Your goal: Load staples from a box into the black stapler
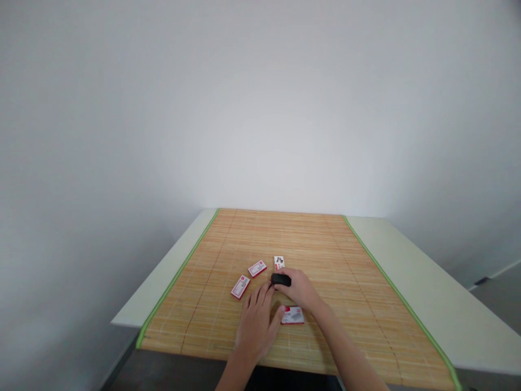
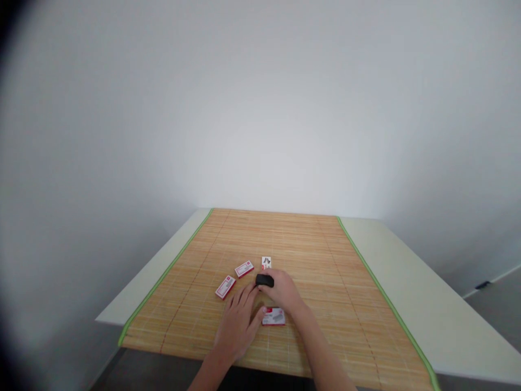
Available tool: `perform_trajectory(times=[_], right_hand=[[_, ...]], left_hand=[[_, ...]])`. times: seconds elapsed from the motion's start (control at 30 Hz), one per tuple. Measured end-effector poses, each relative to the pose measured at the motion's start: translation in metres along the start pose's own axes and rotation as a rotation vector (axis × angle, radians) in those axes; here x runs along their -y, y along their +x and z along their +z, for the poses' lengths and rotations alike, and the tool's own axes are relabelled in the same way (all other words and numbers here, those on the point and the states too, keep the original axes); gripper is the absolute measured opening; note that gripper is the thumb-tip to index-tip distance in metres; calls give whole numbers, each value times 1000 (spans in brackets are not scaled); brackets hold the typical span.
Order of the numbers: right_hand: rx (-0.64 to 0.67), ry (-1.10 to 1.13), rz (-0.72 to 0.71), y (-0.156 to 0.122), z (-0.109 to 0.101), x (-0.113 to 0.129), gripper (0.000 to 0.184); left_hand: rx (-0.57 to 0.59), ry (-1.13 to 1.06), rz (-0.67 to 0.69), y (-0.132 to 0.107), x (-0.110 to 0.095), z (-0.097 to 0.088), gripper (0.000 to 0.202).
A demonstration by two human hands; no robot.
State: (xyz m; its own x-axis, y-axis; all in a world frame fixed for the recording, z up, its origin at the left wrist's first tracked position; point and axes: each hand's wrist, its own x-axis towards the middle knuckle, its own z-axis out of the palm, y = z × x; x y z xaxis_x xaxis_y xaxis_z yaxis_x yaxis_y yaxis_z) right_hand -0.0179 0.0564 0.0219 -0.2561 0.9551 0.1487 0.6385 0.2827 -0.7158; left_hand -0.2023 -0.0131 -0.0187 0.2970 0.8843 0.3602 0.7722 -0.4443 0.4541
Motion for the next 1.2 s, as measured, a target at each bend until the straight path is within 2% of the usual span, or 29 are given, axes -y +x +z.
perform_trajectory(times=[0.13, 0.23, 0.33, 0.43, 0.57, 0.67, 0.8, 0.93, 1.07, 1.2], right_hand=[[20, 121, -80, -16, -16, -9, 41], [-40, 186, -57, -34, -25, -21, 44], [-177, 213, 43, -54, -21, -37, 46], [-296, 227, 107, -69, -13, -47, 45], [-332, 246, 120, -75, -8, -45, 47], [-312, 243, 128, -74, -10, -41, 46], [-305, 230, 130, -75, -12, -43, 44], [-323, 228, 128, -75, -10, -47, 42], [-326, 223, 130, -74, -8, -50, 42], [-324, 241, 122, -74, -7, -51, 42]], left_hand=[[-5, -22, 9, -2, 1, -3, 56], [39, -62, 30, -3, -1, -11, 57], [119, -118, 84, -5, -8, -19, 57], [147, -148, 113, -7, -19, -19, 57], [113, -143, 70, -9, -26, -9, 45], [12, -82, -43, -10, -14, -9, 35], [-143, 53, -180, -13, 12, -20, 24], [-184, 118, -182, -7, 30, -29, 36], [-147, 169, -76, 19, 39, -30, 63], [19, 175, 83, 47, 49, -19, 65]])
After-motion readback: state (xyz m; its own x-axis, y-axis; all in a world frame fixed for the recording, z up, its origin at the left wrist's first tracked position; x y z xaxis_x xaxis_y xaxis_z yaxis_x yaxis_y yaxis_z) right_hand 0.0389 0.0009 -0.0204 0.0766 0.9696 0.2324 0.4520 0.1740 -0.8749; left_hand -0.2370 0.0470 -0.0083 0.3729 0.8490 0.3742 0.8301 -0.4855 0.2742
